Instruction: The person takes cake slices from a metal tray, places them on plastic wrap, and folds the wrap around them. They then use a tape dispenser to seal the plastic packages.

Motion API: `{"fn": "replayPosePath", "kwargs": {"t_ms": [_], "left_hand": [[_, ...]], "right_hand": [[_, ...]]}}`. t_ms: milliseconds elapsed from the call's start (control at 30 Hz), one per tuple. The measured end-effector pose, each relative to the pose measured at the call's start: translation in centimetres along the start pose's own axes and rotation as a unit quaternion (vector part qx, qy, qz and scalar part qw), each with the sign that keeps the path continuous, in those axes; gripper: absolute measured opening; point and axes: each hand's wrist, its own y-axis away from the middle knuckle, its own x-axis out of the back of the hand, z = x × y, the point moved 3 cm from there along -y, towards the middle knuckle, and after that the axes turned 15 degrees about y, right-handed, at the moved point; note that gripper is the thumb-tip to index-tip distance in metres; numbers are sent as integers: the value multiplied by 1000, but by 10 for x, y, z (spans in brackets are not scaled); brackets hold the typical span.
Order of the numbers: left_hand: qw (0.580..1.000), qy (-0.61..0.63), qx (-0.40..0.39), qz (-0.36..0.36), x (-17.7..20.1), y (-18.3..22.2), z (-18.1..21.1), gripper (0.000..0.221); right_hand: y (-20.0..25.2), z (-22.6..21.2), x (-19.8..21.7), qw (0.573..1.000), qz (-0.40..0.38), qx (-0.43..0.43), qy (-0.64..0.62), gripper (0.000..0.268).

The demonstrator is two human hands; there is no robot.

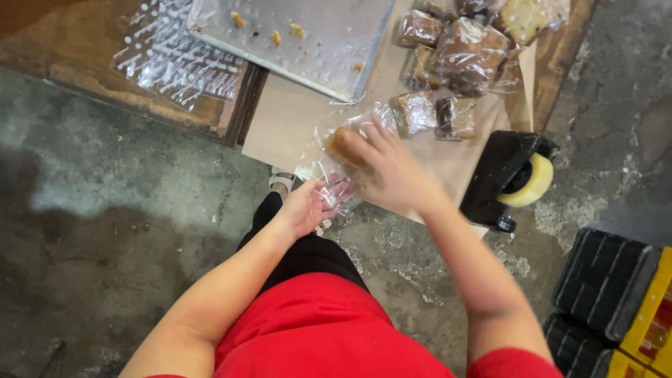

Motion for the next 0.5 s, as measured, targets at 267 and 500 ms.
{"fn": "replayPosePath", "kwargs": {"t_ms": [267, 500], "left_hand": [[932, -333, 95, 109, -10, 45, 41, 53], [525, -698, -465, -141, -128, 40, 104, 42]], "right_hand": [[64, -59, -80, 970, 213, -77, 87, 42], [66, -60, -74, 964, 230, -77, 112, 23]]}}
